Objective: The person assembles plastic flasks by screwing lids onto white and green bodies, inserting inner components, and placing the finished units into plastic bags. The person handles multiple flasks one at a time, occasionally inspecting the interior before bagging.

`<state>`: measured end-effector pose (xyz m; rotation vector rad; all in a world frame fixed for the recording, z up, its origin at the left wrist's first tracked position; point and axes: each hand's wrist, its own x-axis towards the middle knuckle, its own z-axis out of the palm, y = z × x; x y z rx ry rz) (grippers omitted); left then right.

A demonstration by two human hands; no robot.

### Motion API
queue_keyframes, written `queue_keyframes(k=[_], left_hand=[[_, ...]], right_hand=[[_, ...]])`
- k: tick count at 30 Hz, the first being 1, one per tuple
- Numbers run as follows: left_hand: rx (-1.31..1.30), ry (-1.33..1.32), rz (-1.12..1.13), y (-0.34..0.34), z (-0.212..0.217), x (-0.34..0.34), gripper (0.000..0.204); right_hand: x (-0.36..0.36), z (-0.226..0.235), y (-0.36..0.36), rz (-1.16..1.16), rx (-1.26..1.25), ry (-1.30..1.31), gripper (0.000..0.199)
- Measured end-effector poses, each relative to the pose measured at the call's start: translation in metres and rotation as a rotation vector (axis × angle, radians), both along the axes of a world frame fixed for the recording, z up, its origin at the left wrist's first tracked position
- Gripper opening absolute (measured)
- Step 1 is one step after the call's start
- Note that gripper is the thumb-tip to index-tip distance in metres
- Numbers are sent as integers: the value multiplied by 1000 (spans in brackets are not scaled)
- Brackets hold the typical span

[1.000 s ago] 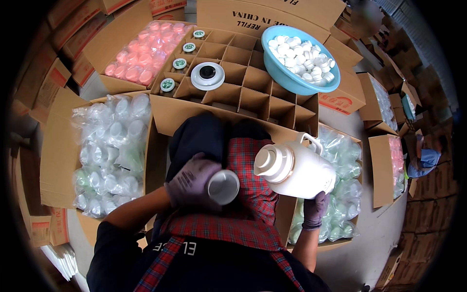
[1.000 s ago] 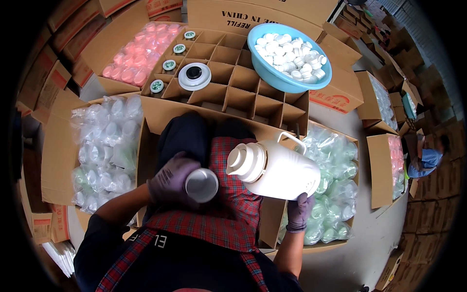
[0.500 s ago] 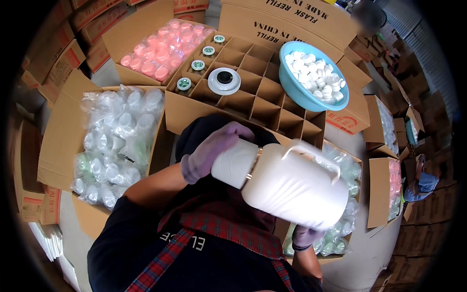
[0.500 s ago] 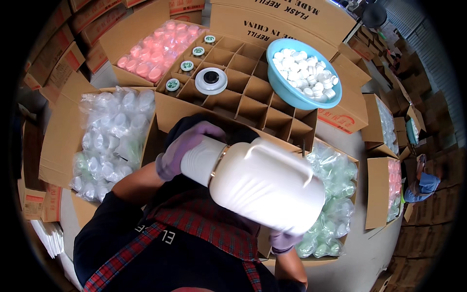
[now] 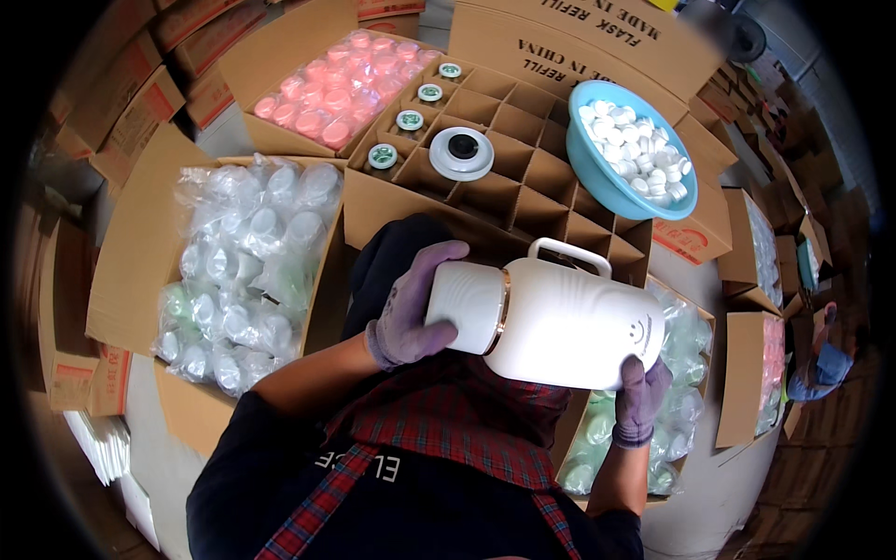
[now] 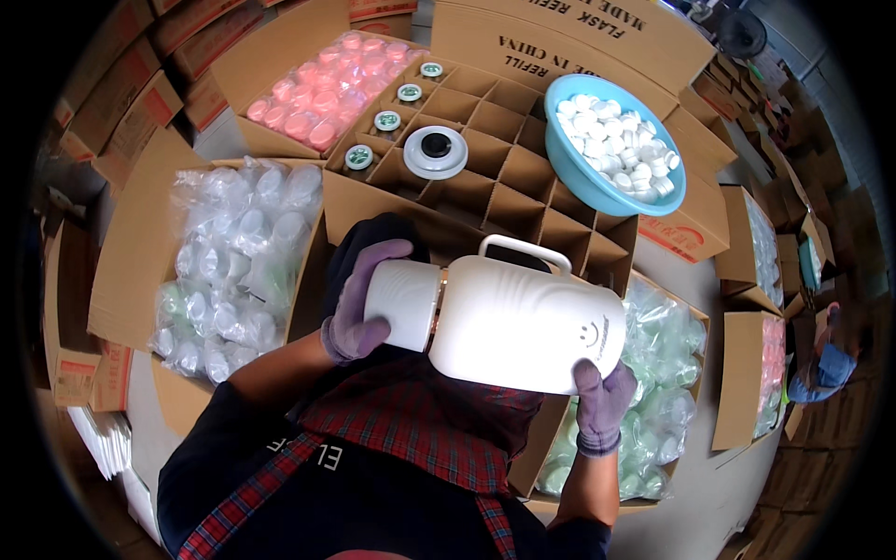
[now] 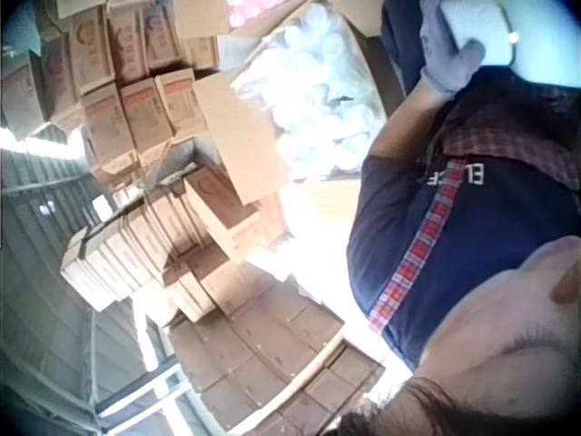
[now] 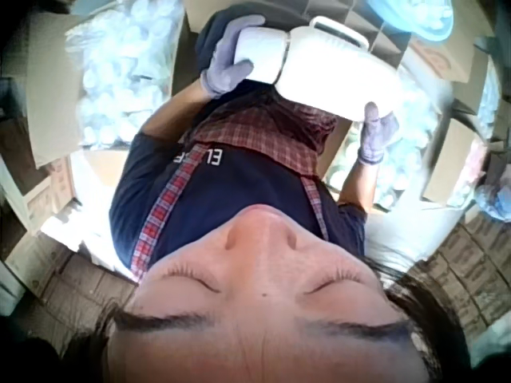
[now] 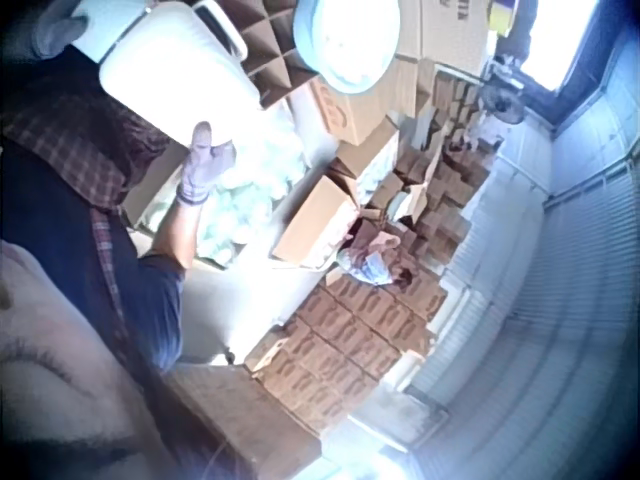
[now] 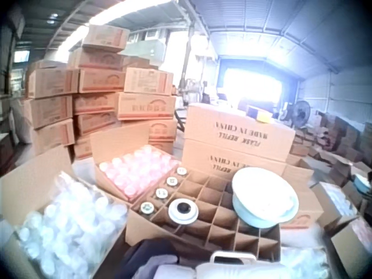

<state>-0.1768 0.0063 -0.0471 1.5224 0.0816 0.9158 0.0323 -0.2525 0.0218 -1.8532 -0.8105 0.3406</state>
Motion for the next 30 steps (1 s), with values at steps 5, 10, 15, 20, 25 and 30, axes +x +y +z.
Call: queue_keyframes(k=[5,10,15,20,25,30], left_hand=[[-179,394,-345,15,-55,8,69],[-214,305,-310,6,-4,-4,84],[491,252,-102,-8,-46,-21,105],[887,391,-28,61,21,-12,42],[721,1190,869,212,-20,128,81],[504,1291,715,235,-66,174,81]], right_hand=[[-6,25,3,619,154,-808,34],[17,19,10,215,-14,-49,61],[71,10,35,390,-222,98,54],[35,72,96,874,-674,-287,44],[-2,47,183,884,-750,-607,52],[50,28,172,990,-456,-221,53]])
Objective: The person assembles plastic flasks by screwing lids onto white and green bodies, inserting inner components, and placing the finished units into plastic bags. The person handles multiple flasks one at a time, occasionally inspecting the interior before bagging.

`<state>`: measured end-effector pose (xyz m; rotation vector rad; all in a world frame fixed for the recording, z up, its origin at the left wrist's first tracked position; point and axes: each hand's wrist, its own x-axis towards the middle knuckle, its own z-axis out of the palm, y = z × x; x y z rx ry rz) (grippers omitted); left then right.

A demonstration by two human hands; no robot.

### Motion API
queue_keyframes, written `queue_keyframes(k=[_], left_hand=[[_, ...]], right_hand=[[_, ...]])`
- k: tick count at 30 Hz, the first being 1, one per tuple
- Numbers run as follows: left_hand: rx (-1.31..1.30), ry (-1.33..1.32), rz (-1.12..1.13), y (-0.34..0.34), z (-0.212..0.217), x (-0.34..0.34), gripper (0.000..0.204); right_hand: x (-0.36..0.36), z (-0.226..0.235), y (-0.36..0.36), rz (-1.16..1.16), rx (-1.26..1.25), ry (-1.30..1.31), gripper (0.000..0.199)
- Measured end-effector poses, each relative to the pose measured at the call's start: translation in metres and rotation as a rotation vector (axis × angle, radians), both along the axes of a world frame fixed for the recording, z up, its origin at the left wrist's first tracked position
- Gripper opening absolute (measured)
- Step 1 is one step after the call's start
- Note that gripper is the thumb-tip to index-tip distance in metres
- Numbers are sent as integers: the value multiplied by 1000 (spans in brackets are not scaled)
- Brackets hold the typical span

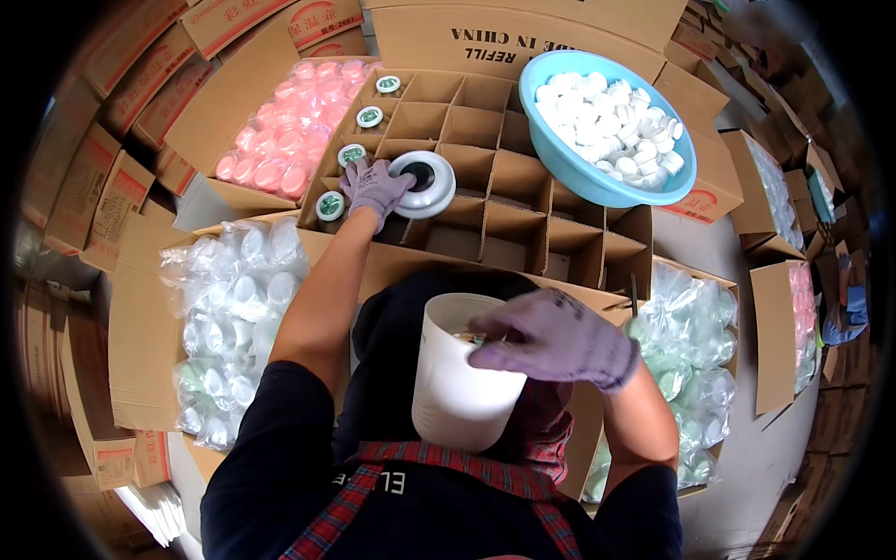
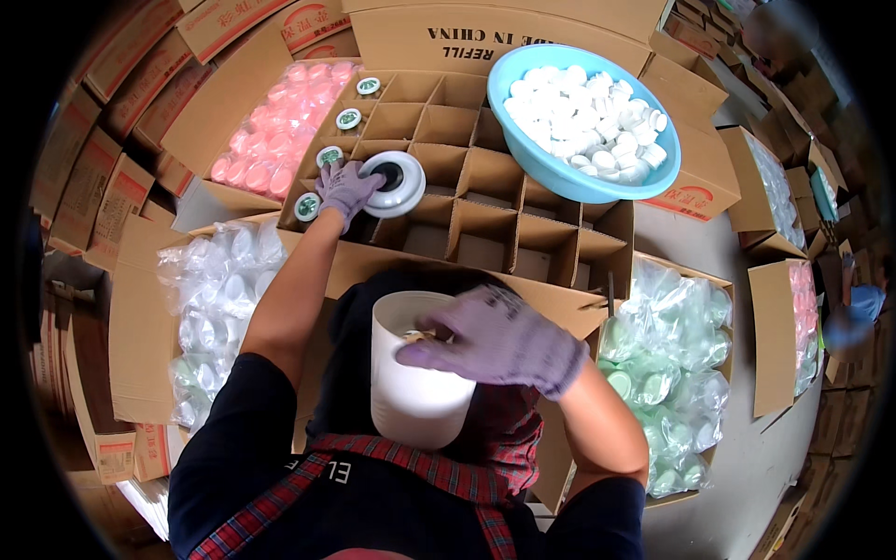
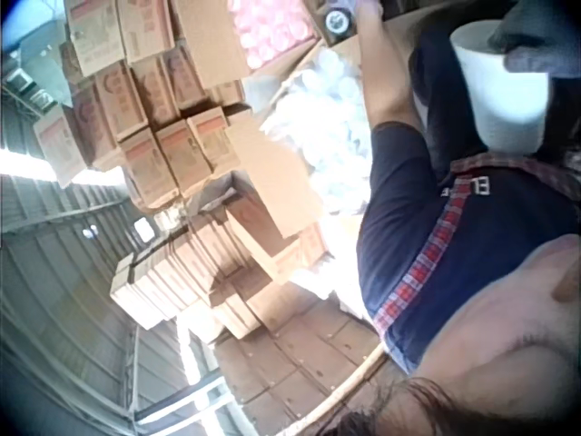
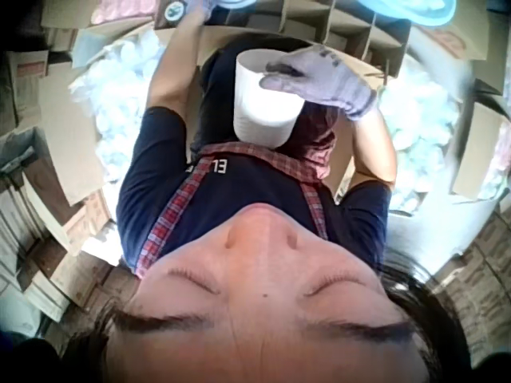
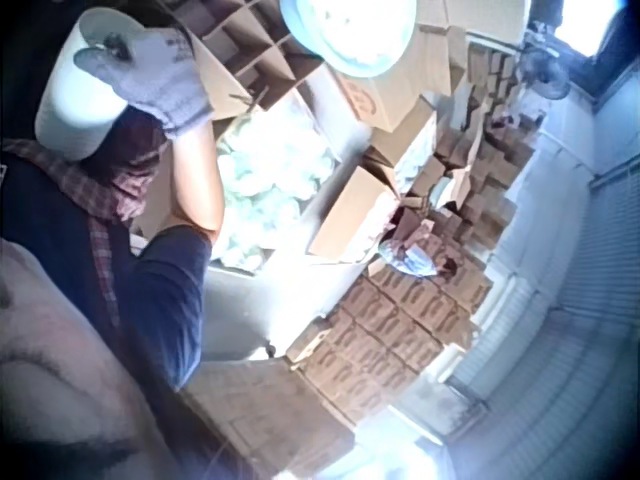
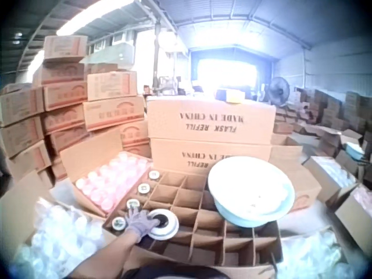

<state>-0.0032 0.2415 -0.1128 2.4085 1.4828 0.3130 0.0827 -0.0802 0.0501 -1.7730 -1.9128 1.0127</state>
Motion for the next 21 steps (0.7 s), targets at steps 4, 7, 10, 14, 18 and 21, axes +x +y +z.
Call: queue_keyframes(k=[4,7,10,14,18,21], left_hand=[[-405,-682,-222,-19,-2,-1,67],[-524,-1146,-504,-98,65,-12,76],[-358,-929,-766,-144,109,-34,83],[-877,-927,-928,-147,90,-70,74],[-669,-783,-1253,-142,90,-77,58],[-655,-893,-1285,-144,89,-74,48]], right_hand=[[12,-26,-27,8,379,17,56],[32,-50,-23,-566,605,429,39],[22,-52,2,-904,534,817,47],[19,-94,-17,-475,454,905,64],[13,-109,-27,-233,685,839,42],[19,-106,-20,-155,750,822,38]])
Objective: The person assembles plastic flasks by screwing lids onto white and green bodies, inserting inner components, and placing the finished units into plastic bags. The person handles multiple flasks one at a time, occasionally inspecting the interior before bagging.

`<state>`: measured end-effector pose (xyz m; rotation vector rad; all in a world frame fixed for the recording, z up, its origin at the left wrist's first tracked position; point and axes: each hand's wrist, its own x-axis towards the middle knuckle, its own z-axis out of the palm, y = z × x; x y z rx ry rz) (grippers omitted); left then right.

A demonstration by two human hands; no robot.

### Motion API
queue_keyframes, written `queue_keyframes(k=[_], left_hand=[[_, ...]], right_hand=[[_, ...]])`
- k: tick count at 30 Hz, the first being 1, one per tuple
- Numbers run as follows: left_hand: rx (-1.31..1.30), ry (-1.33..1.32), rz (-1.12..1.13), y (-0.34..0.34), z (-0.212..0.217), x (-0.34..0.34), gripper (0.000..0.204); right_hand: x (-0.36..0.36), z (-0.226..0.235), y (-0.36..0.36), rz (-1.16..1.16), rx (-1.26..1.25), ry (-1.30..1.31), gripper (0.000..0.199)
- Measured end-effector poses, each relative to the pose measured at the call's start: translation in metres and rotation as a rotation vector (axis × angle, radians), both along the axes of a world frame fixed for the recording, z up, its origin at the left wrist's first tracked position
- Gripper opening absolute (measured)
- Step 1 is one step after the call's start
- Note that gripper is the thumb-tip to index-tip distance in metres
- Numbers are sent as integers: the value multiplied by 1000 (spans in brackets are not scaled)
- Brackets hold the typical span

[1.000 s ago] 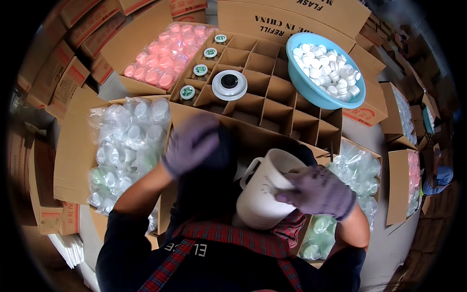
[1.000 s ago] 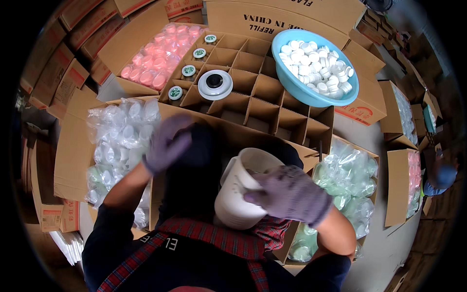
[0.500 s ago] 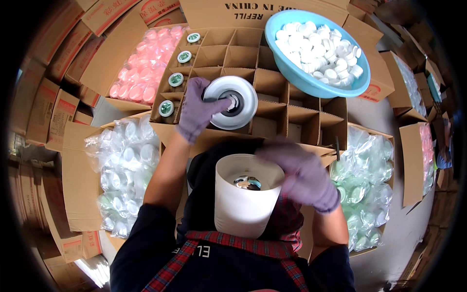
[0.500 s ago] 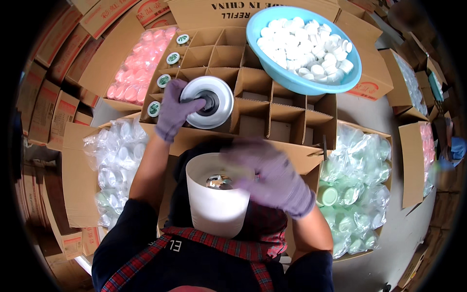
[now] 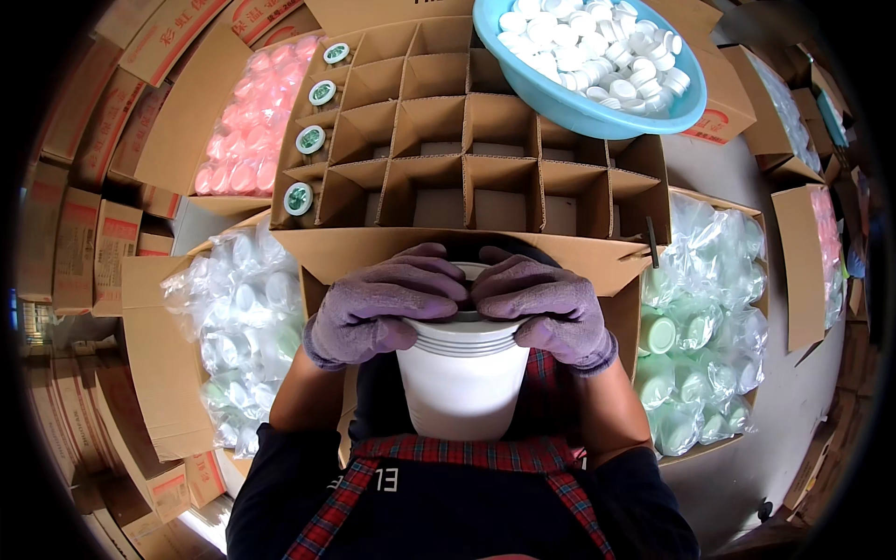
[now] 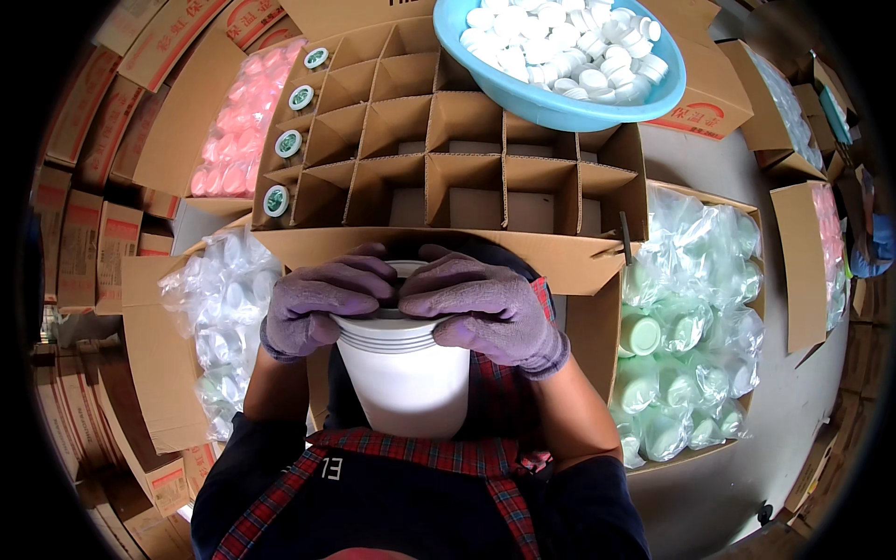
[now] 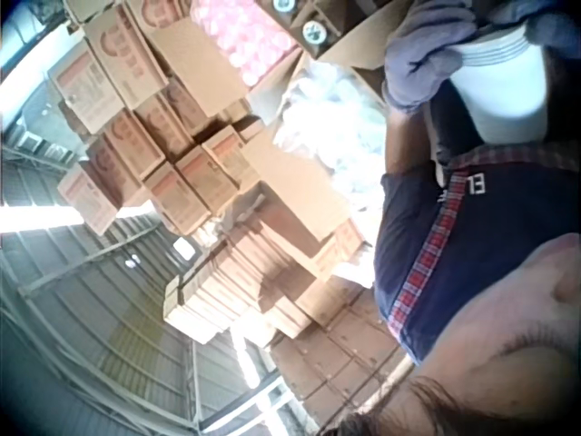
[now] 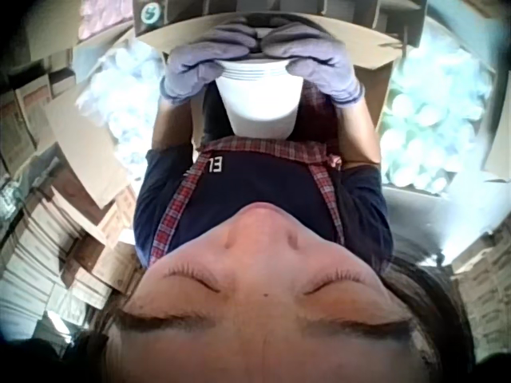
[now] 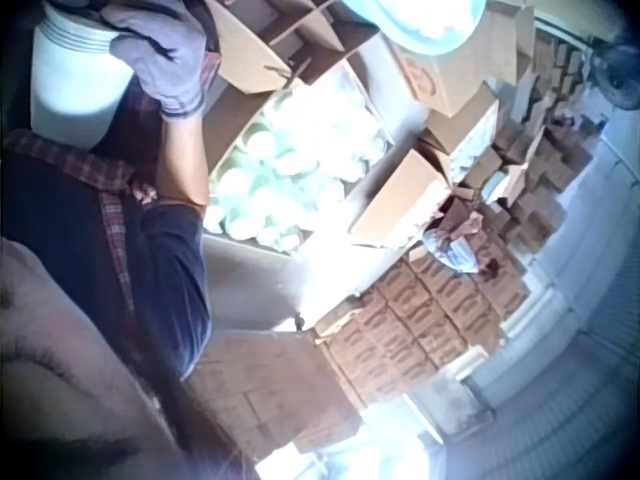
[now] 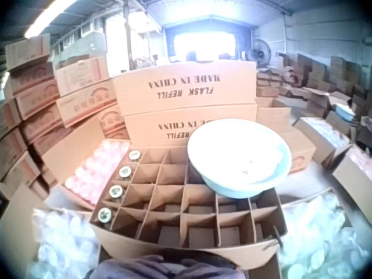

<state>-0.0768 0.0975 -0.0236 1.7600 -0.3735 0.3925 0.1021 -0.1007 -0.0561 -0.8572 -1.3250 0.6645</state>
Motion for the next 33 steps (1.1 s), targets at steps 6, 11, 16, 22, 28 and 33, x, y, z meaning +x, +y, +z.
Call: queue_keyframes(k=[6,11,16,22,28,33], left_hand=[[47,-45,-11,-3,-2,-2,44],[-11,-81,79,-11,-14,-10,58],[143,300,706,9,-51,-1,47],[516,353,575,17,-48,-7,38],[460,256,497,9,-48,-18,44],[296,237,294,-22,3,-22,44]], right_hand=[[9,-4,10,94,100,5,35],[-4,11,-7,16,15,-256,56],[-42,54,-41,-286,120,-383,62],[-49,43,-35,-420,-33,-377,65],[-54,46,-37,-331,-37,-499,83],[-53,26,-26,-689,-99,-411,80]])
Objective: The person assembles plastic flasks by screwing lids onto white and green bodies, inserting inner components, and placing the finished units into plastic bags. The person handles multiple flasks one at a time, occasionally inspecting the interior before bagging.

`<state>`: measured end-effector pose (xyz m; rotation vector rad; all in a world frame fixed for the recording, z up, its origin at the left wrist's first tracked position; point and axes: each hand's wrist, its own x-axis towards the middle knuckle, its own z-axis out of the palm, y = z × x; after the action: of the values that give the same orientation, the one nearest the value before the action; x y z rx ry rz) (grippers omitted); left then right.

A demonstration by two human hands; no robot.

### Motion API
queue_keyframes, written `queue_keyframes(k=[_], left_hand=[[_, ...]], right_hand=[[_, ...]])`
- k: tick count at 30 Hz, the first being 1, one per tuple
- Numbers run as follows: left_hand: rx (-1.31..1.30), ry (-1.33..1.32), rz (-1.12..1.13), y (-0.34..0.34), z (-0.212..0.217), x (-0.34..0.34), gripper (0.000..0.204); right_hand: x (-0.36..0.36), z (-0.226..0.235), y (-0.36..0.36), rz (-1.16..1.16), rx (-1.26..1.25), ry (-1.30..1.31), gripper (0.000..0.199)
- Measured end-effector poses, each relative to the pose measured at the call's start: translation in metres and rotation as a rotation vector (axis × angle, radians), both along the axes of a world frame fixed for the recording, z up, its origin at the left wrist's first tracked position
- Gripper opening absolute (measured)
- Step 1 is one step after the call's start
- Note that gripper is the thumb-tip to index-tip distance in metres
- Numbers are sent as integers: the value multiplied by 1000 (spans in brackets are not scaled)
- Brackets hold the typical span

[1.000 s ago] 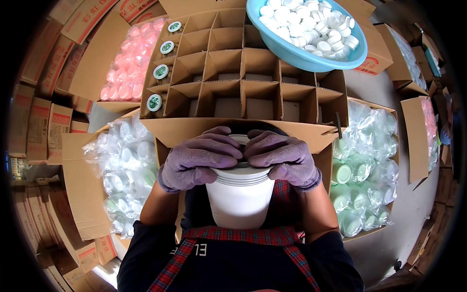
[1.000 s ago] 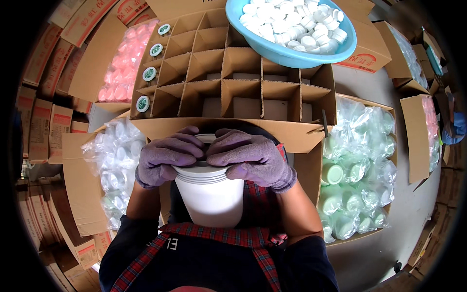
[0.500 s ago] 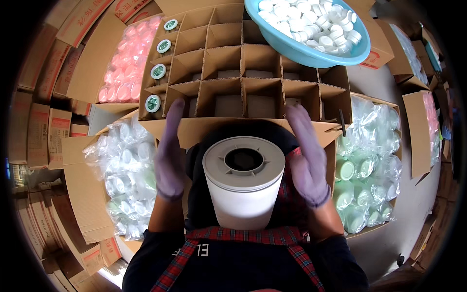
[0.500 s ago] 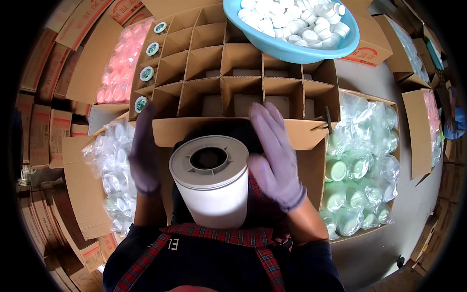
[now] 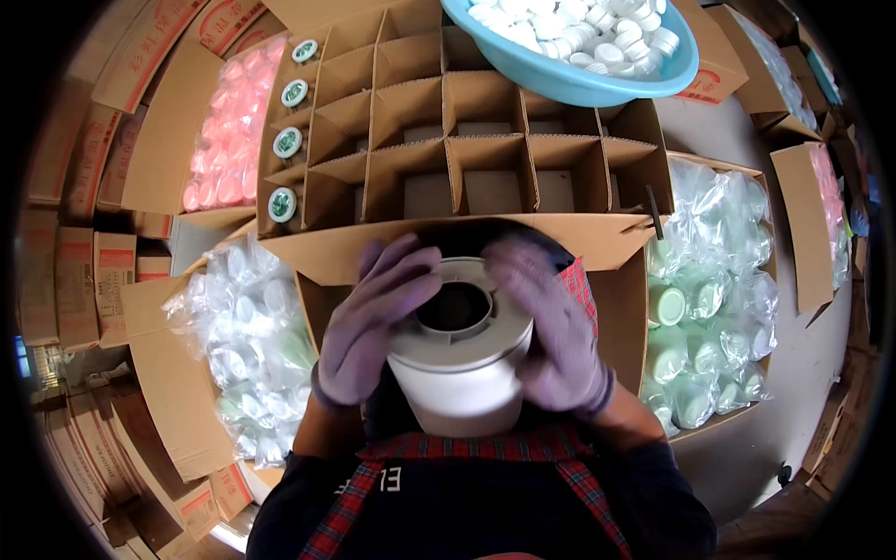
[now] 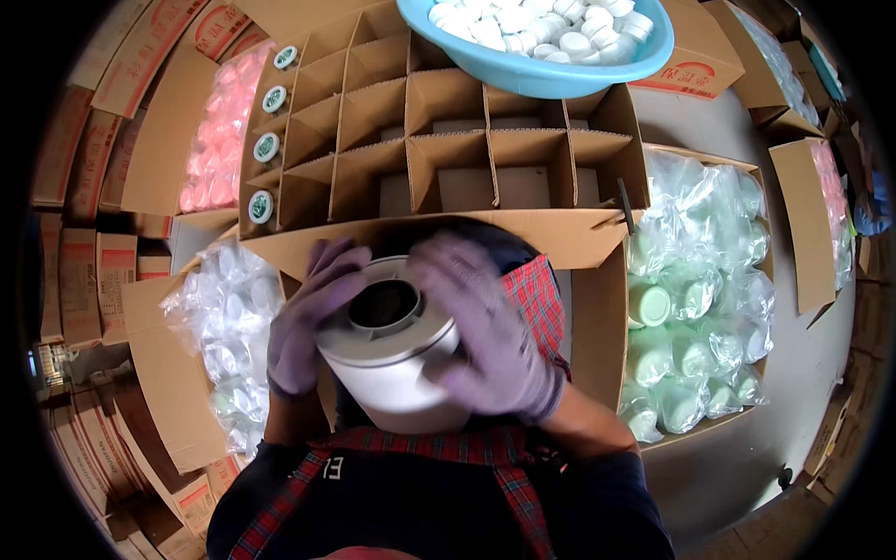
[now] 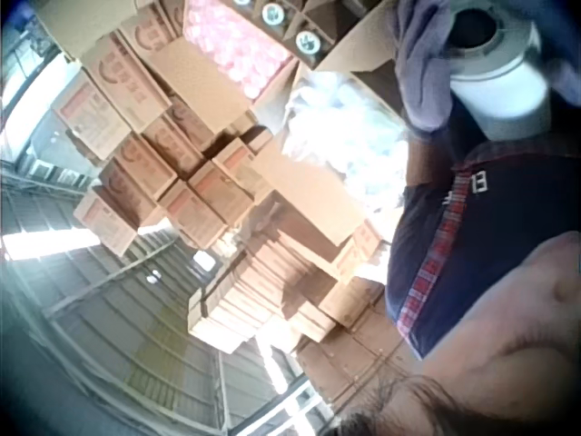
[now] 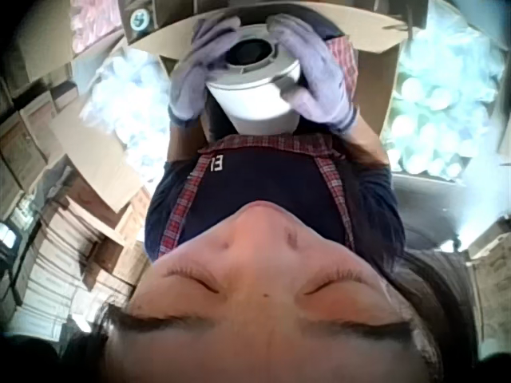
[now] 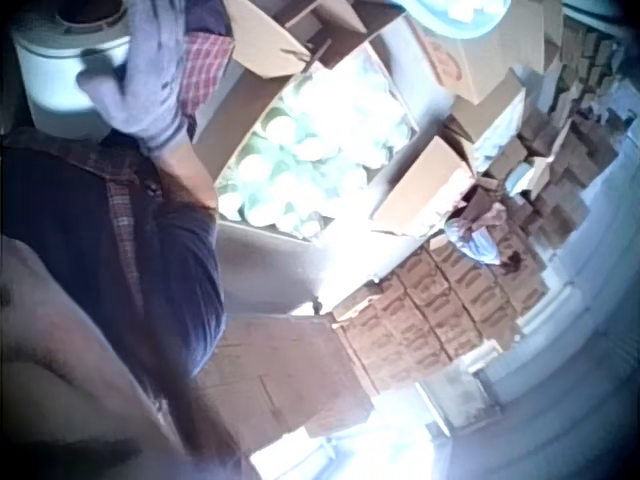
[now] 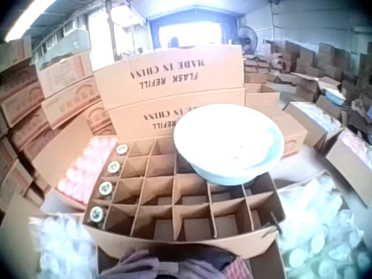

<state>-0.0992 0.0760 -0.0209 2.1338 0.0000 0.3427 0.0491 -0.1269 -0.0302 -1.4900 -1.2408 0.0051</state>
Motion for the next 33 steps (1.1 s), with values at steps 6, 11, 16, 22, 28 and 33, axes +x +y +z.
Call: queue_keyframes(k=[6,11,16,22,28,33], left_hand=[[105,16,125,2,-3,4,45],[-88,17,375,6,-27,19,54],[-70,111,341,8,-23,15,57],[-59,119,38,24,-40,10,48],[-136,-25,37,7,-9,17,59],[-180,159,248,7,-11,25,57]], right_hand=[[20,-9,-3,181,-142,195,83],[4,1,-11,254,-34,19,86],[3,24,-4,374,73,-110,89],[-6,46,-11,522,-50,-149,92],[17,12,-3,256,-237,-64,92],[14,39,-4,343,-151,30,84]])
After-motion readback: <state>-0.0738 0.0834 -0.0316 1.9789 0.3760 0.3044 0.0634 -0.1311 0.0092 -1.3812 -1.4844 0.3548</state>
